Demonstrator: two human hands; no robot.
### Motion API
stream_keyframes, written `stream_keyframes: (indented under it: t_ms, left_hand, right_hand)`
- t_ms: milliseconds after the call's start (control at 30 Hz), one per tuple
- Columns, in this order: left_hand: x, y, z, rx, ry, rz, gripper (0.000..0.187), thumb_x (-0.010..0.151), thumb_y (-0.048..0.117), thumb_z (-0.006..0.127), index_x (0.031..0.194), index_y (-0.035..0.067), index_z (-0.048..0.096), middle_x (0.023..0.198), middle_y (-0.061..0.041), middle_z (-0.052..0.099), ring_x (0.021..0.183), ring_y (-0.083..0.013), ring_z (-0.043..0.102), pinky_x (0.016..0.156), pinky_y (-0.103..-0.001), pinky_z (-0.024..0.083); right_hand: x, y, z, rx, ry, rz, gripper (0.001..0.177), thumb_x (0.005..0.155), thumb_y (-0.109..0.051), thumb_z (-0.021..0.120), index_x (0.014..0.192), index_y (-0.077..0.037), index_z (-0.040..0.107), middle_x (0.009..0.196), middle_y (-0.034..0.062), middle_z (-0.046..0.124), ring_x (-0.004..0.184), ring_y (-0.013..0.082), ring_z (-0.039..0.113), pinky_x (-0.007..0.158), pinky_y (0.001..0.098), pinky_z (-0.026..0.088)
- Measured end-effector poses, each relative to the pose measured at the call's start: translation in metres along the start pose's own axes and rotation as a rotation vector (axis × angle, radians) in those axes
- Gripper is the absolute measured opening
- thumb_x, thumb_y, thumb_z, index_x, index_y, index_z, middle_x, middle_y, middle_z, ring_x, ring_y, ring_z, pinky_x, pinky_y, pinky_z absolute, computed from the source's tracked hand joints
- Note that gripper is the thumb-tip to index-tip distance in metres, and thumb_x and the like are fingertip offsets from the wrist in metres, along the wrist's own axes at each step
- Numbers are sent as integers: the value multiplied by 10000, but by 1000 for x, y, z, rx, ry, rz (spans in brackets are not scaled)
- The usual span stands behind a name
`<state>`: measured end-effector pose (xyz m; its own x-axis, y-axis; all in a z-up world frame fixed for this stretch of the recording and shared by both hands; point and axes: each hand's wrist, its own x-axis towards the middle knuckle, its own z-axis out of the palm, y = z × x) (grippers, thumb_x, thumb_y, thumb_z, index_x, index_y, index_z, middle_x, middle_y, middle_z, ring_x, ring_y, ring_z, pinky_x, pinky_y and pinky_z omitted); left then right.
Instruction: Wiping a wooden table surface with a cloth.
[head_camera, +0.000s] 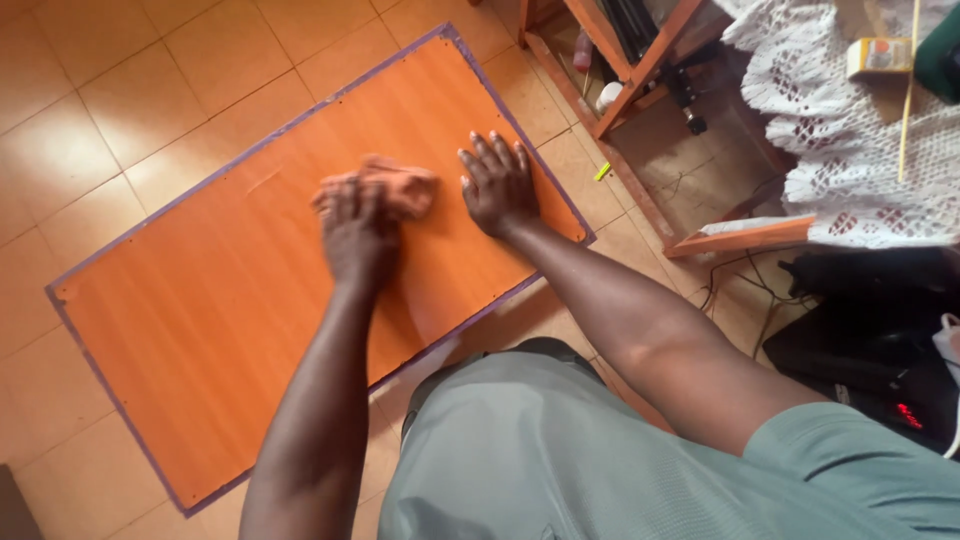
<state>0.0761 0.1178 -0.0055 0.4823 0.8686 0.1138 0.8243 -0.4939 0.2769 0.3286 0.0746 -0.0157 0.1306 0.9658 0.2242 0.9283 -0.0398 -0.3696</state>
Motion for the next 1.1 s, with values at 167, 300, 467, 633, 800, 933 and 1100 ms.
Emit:
stream_keyframes:
  t_ms: [167,300,467,633,800,933,1100]
  left_hand:
    - [-29,-12,-11,37,254,-145,439,998,368,655,1387,169,616,1556,-189,472,1474,-447,370,1196,-550,302]
    - [-55,32,-30,73,251,-123,361,958,331,682,1274,156,671,1418,-182,577,1359,-422,484,1020,-551,389]
    - [-47,56,-29,28,273,94,356,892,369,730,1185,170,700,1238,-112,632,1245,-369,558,965,-520,438]
    - [-18,13,-15,13,211,31,275,961,361,752,1189,209,725,1185,-64,664,1120,-315,611,932,-477,497]
    - [-3,-8,-37,175,96,-375,436,862,457,743,1124,118,666,1123,-132,669,1056,-361,617,832,-507,527]
    - [-21,27,-41,68,-94,-542,523,984,517,650,1240,66,585,1163,-162,653,1010,-405,654,809,-563,531]
    - [-38,89,-35,-27,-67,-106,601,868,352,669,1417,169,506,1297,-246,549,934,-411,668,688,-518,562]
  right_hand:
    - [0,-4,-4,11,-11,-4,473,984,-306,538,1402,-99,612,1582,151,459,1488,373,351,1211,604,207]
    - [-1,-4,-3,-11,2,5,481,981,-306,534,1405,-90,609,1578,154,458,1487,380,355,1219,607,208]
    - [0,-5,-5,-1,13,5,476,987,-304,529,1405,-89,607,1584,164,451,1489,391,349,1226,613,200]
    - [-1,-5,-6,2,-15,18,480,986,-297,520,1412,-90,598,1596,162,437,1496,389,335,1223,608,193]
    - [-1,-6,-6,-12,-31,20,473,997,-305,514,1419,-103,585,1604,149,425,1510,373,326,1237,595,185]
    - [0,-8,-8,-7,-28,16,484,986,-303,513,1421,-102,584,1602,155,424,1503,380,323,1222,601,184]
    - [0,-8,-8,-22,-37,32,485,982,-301,521,1416,-95,588,1598,162,427,1499,378,331,1224,605,194]
